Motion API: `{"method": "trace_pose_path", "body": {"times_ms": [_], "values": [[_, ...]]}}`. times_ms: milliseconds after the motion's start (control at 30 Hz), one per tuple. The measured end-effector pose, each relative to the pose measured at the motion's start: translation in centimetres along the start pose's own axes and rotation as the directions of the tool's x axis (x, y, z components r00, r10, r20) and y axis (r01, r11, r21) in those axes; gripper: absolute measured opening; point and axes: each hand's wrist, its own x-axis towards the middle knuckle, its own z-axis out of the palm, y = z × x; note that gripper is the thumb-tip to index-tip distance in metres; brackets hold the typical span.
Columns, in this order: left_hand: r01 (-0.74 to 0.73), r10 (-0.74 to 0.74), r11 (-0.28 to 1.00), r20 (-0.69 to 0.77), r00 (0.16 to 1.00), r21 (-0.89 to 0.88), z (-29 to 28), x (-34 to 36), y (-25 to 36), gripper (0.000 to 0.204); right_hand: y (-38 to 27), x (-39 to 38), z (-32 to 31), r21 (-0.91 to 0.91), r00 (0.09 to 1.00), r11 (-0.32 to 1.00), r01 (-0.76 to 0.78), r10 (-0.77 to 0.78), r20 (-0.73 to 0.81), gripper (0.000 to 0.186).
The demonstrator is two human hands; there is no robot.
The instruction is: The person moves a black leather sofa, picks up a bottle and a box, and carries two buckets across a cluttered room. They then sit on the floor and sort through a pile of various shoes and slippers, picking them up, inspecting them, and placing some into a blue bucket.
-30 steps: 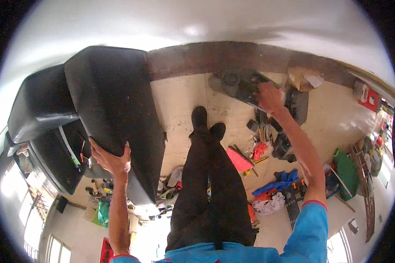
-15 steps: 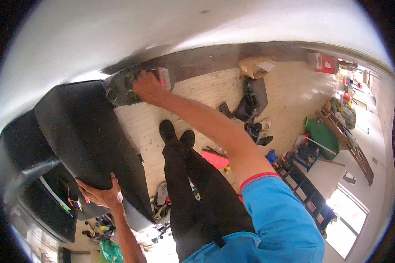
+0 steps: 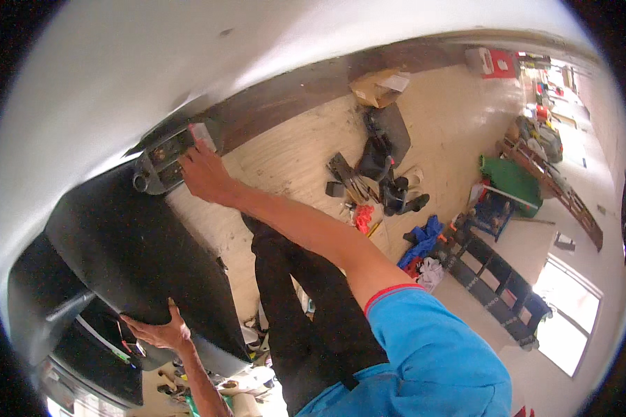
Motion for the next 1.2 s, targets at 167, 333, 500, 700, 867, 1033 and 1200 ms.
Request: {"method": "trace_pose_path", "body": {"times_ms": [167,333,500,700,867,1033,1200], "values": [[-0.071,0.072,0.997,-0.039,0.997,0.019,0.0,-0.3,-0.4,0.117,5.0,-12.9,-4.8,0.005,0.679,0.822,-0.569,0.467,0.566,0.027],[-0.163,0.164,0.986,-0.022,0.986,0.023,-0.4,-0.6,0.2,0.119,10.9,-33.9,-10.6,-0.065,0.59,0.697,-0.714,0.649,0.48,0.029],[-0.205,0.202,0.977,0.06,0.978,0.05,-0.1,-0.6,-0.3,0.119,12.6,-49.1,-16.0,-0.137,0.27,0.329,-0.934,0.905,0.328,0.027],[-0.134,0.026,0.941,0.33,0.944,0.31,-1.5,1.3,-1.0,0.129,11.2,-53.9,-18.1,0.089,0.288,0.275,-0.957,0.884,0.367,0.027],[-0.199,-0.114,0.841,0.525,0.844,0.503,-2.9,-0.7,2.2,0.117,11.7,-53.0,-18.2,0.132,0.26,0.228,-0.965,0.91,0.323,0.027],[-0.414,0.325,0.907,0.748,0.579,-0.074,-3.7,-11.9,12.6,0.062,13.3,-54.1,-20.1,0.28,0.267,0.182,-0.943,0.914,0.304,0.028],[-0.625,0.648,0.648,0.746,0.153,-0.435,-8.3,-25.7,26.2,0.061,16.2,-58.0,-21.6,0.336,0.162,0.061,-0.94,0.947,0.279,0.023]]}}
